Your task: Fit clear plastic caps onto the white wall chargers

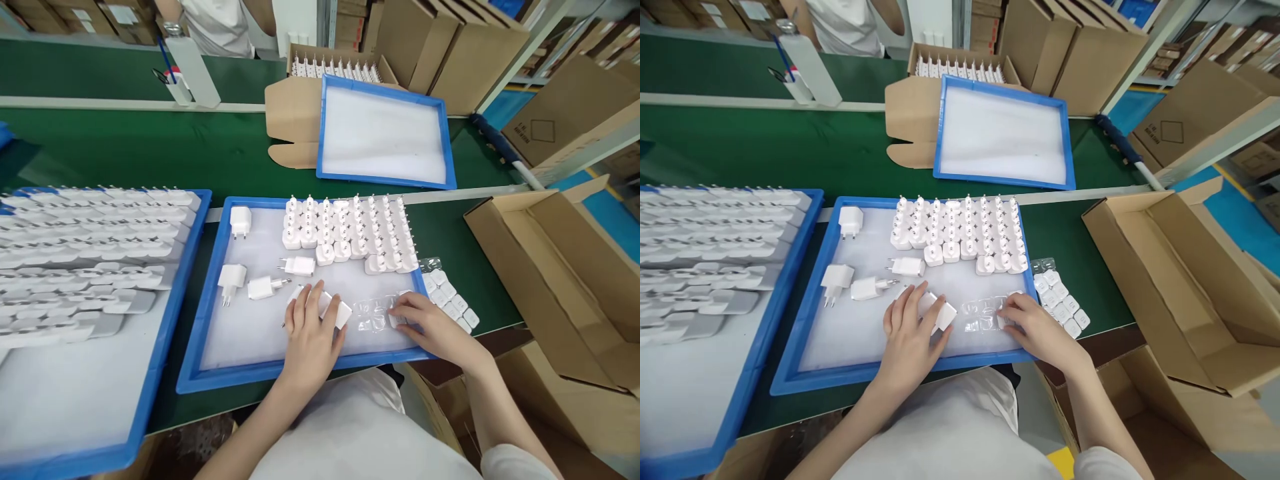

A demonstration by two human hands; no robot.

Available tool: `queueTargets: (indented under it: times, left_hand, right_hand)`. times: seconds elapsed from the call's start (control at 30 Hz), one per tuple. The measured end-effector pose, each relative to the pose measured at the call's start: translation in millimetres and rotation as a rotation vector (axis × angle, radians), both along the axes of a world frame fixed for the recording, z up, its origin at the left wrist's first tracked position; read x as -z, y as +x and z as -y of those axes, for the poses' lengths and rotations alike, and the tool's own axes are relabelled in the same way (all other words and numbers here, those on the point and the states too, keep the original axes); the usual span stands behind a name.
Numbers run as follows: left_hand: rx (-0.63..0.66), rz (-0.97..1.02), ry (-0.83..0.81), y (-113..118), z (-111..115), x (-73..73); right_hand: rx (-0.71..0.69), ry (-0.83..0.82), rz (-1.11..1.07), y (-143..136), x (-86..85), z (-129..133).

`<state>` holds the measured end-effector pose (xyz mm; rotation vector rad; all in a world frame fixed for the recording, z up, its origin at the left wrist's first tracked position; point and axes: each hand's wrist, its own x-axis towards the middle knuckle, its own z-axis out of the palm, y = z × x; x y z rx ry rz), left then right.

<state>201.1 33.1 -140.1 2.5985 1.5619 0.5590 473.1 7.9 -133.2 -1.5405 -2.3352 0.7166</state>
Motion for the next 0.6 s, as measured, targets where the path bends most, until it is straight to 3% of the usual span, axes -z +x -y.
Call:
queueTargets:
  times: [0.17, 0.27, 0.33, 0.43, 0.5, 0.6]
  left_hand:
    - [0.125, 0.03, -0.017, -3.5, -1.5, -0.3]
    - [0.255, 0.149, -0.093, -5.7, 1.0, -8.4]
    - [0.409, 0.278, -0.249, -2.8, 4.1, -16.4]
    - [0.578, 0.4, -0.609, 10.6, 7.9, -25.5]
    - [0.606, 0.376, -0.79, 21.9, 7.8, -27.4]
    - [0.614, 0.3, -0.876, 33.4, 4.5, -28.0]
  right_hand:
    - [-0.03, -0.043, 0.033, -2.9, -8.0, -6.7]
    - [-0.05, -0.081, 0.045, -5.4, -13.4, -12.1]
    - [-0.064, -0.11, 0.053, -6.3, -16.2, -16.2]
    - [-0.085, -0.15, 0.067, -6.6, -19.0, -21.1]
    - [-0.097, -0.174, 0.072, -5.6, -19.9, -23.1]
    - [-0.122, -0.213, 0.058, -2.1, -20.2, -25.7]
